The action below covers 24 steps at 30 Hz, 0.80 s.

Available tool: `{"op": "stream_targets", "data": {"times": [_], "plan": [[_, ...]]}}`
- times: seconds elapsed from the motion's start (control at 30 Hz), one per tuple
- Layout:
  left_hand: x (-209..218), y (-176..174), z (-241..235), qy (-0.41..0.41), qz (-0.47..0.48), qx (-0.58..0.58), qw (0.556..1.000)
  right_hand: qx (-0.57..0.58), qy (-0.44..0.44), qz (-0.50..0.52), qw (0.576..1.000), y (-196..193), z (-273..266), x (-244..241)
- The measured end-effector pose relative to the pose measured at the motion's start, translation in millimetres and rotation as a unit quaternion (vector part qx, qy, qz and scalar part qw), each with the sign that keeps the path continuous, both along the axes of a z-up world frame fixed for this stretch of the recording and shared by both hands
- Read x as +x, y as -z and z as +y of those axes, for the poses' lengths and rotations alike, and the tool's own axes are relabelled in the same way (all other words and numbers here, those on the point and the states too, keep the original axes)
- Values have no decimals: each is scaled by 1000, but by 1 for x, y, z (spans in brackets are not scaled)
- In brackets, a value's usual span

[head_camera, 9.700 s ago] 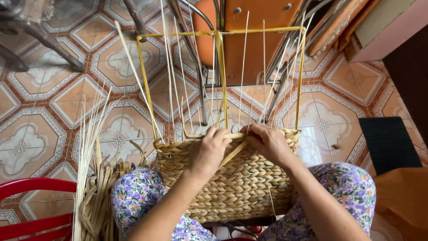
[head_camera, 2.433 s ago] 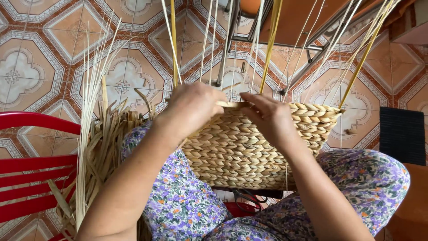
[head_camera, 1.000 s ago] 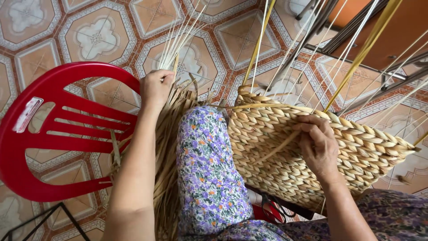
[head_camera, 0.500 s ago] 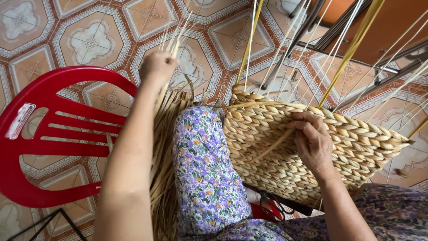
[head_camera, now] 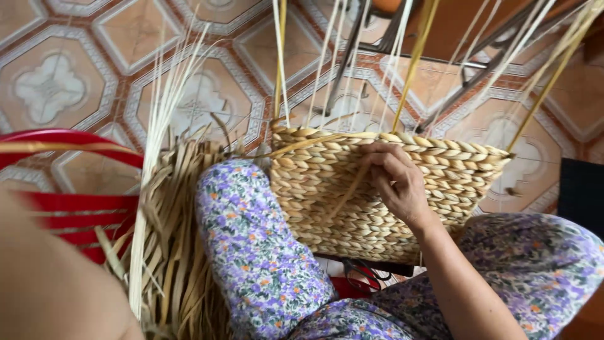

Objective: The person sits on the floor weaving a basket from dried palm strips, folding and threading strips over and under the woven wall to build up the rim. They pull strips tight, bend them around the edge, and reach to a pile of spare strips beside them to continue weaving.

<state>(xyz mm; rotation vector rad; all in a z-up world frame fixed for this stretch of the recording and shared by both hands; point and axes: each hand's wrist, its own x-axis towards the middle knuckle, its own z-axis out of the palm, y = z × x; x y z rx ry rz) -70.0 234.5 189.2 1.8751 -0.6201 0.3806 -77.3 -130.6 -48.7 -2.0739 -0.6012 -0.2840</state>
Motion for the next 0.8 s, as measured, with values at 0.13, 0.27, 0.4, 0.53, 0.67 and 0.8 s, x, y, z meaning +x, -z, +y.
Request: {"op": "stream_targets", "data": {"times": [0.13, 0.27, 0.4, 0.53, 0.67, 0.8], "plan": [[3, 60, -91, 52, -80, 43, 994, 125, 64, 77, 987, 15, -13, 6], [34, 162, -161, 82, -32, 48, 995, 57, 153, 94, 982, -8, -7, 33], [55, 212, -189, 56, 99, -2, 993, -42, 172, 112, 978, -13, -1, 52], [62, 229, -187, 6, 109, 47, 993, -4, 205, 141, 969, 0, -6, 37], [65, 226, -183, 23, 150, 89, 984, 178, 175, 134, 959, 19, -12, 14], [66, 221, -185, 45, 166, 100, 980, 190, 164, 107, 962, 11, -11, 3]]}}
